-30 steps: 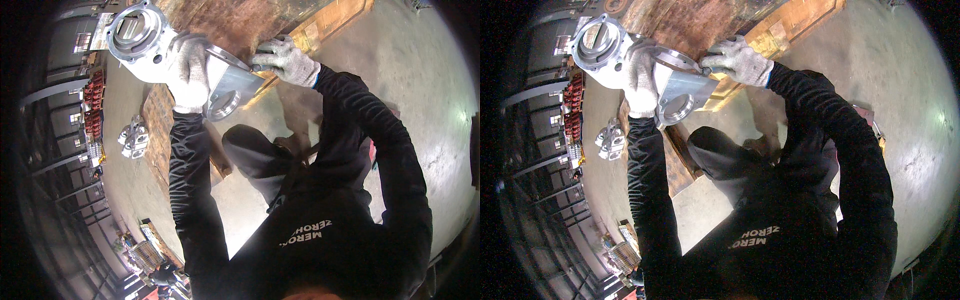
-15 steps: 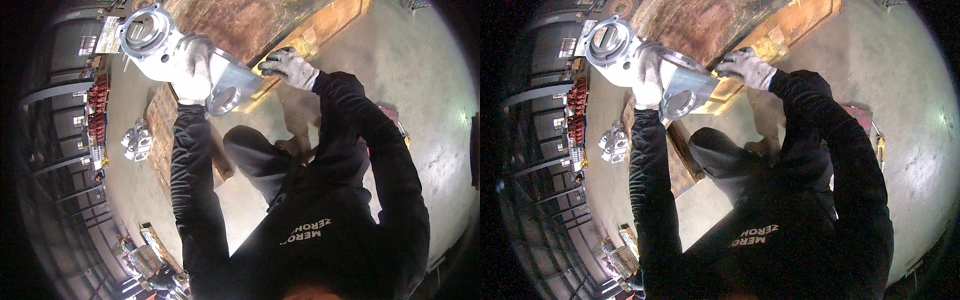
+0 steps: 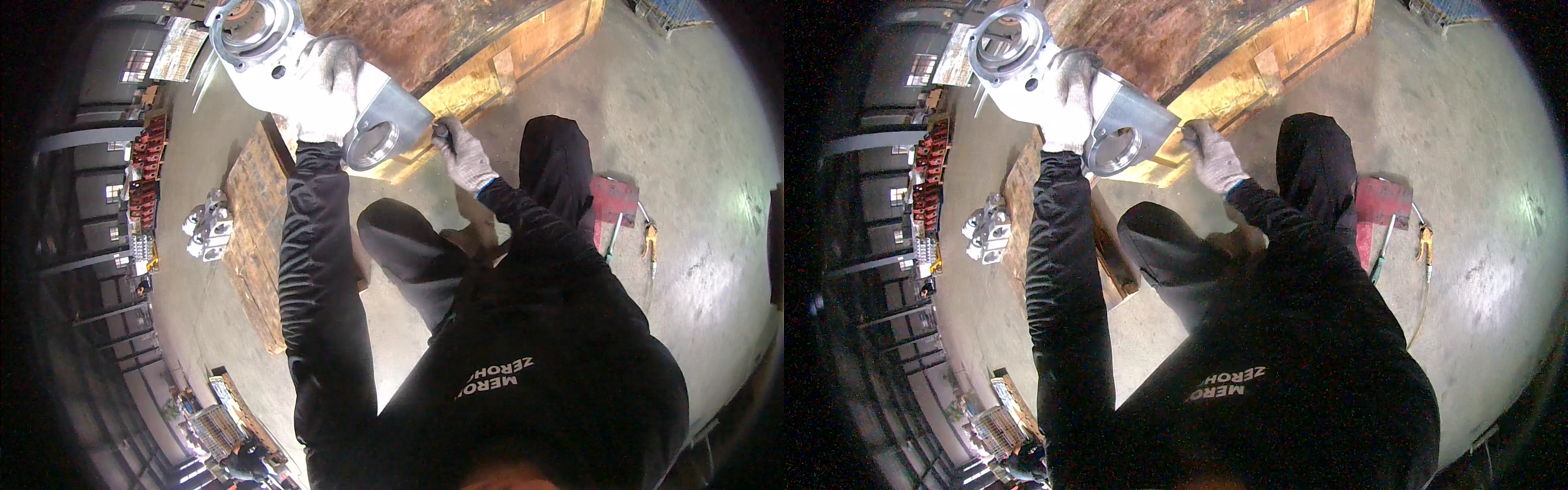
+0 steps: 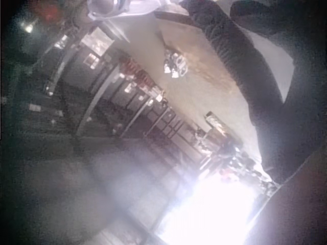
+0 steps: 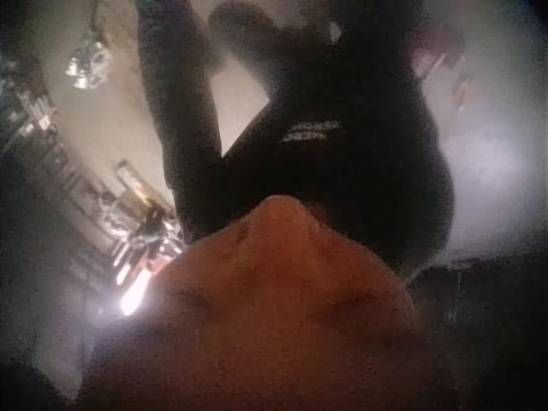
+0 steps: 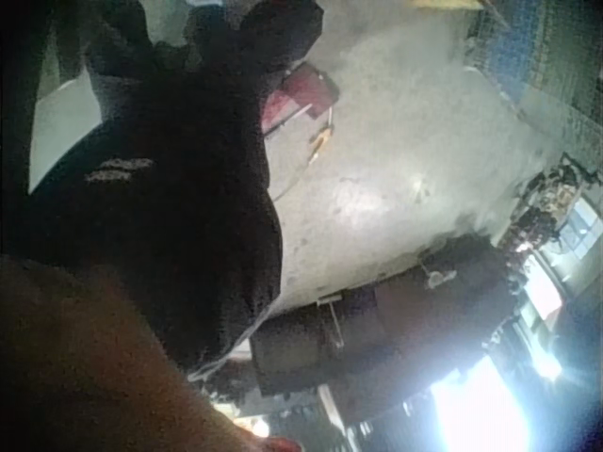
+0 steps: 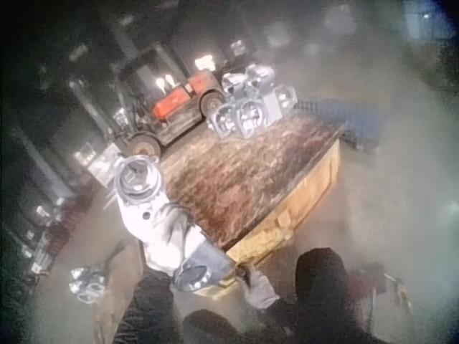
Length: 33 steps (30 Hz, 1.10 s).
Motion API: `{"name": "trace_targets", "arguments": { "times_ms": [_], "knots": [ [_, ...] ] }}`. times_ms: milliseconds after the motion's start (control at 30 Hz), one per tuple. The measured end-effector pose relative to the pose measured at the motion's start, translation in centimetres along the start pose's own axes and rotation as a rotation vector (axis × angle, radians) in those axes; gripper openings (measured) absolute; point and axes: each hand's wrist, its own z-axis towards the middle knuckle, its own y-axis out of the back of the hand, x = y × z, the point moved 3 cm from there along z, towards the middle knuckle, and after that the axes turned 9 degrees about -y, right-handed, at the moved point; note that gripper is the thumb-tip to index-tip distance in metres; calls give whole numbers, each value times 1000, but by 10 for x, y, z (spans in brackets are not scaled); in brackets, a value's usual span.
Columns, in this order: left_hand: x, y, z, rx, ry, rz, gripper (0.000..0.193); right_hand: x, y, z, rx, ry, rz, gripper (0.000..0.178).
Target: The person sits on the floor and cleans a silver metal part using a red abrasive pad. They rotate the part to wipe different surfaces and edges, then place it on a wooden pallet and repeat the process with another similar part.
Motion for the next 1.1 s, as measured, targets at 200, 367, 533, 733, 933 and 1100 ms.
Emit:
{"name": "trace_targets", "arguments": {
  "times_ms": [200, 367, 533, 733, 933, 1100],
  "knots": [
    [-9, -2, 0, -69, -28, -30, 16, 1, -16, 0, -61, -224, 81, 33],
    [2, -1, -2, -54, -135, 13, 15, 3, -19, 2, -69, -160, 46, 34],
    [-1, -1, -4, -38, -208, 115, 17, 0, -21, 2, -108, -165, 56, 35],
    [5, 2, -9, 12, -317, 252, 27, 5, -23, 2, -127, -160, 63, 32],
    [6, -1, -8, -22, -346, 248, 25, 5, -26, 5, -118, -163, 65, 31],
    [-6, -6, -8, -227, -67, -84, 29, -8, -38, 13, -226, -35, -6, 27]
  ]
}}
